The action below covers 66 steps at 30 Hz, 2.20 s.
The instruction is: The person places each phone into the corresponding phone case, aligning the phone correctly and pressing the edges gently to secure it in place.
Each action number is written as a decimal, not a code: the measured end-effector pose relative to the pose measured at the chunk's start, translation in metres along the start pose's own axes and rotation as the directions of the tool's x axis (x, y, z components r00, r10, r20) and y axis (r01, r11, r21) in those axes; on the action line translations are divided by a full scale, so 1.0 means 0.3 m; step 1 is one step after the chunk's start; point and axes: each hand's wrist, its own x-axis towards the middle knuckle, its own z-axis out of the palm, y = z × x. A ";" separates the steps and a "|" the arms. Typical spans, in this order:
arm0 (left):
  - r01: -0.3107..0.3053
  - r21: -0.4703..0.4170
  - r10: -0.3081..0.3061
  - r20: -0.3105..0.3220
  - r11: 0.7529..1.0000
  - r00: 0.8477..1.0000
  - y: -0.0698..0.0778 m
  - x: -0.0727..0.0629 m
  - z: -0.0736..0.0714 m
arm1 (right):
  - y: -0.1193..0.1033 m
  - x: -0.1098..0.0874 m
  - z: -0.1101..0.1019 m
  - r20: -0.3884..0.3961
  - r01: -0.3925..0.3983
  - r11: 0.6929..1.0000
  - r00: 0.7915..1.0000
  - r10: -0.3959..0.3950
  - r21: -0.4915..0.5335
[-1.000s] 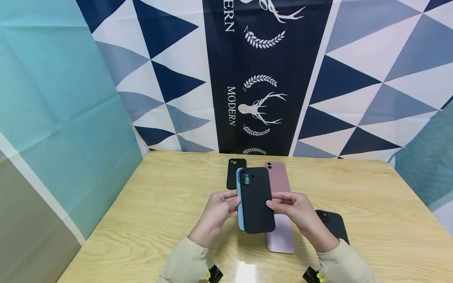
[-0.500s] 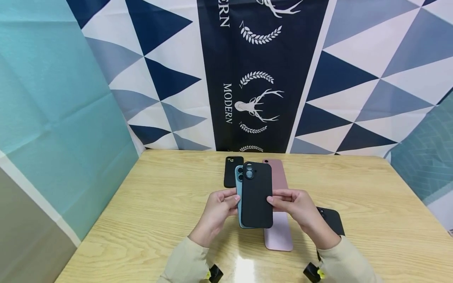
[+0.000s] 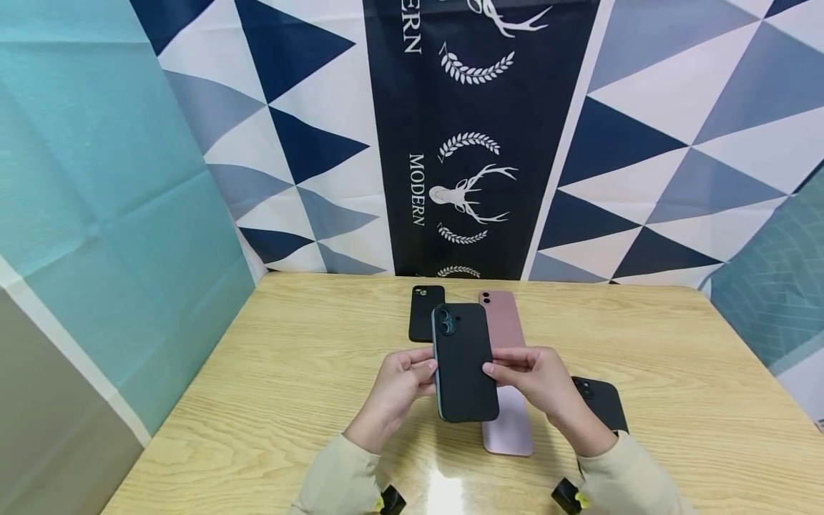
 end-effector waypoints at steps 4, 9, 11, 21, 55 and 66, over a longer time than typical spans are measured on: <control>0.015 -0.027 -0.015 -0.002 1.000 1.000 -0.002 -0.001 0.000 | 0.005 -0.003 0.005 -0.014 -0.007 1.000 1.000 0.007 -0.002; -0.018 0.019 0.017 0.013 1.000 1.000 -0.006 -0.005 0.004 | 0.009 -0.006 0.011 -0.038 -0.020 1.000 0.999 0.020 -0.001; -0.024 0.026 0.024 0.008 0.999 1.000 -0.008 -0.006 0.006 | 0.009 -0.006 0.013 -0.043 -0.027 1.000 0.999 0.027 0.000; -0.063 -0.002 0.062 -0.065 0.998 0.996 0.010 -0.017 0.002 | 0.012 -0.012 -0.012 0.301 -0.092 0.988 0.952 0.050 0.126; -0.203 0.094 0.206 -0.018 0.975 0.978 0.015 -0.081 0.051 | -0.042 -0.075 0.014 0.129 -0.075 0.932 0.991 0.030 0.356; -0.236 0.071 0.238 -0.034 0.969 0.971 0.003 -0.105 0.032 | -0.038 -0.081 0.034 0.153 -0.031 0.953 0.988 -0.016 0.301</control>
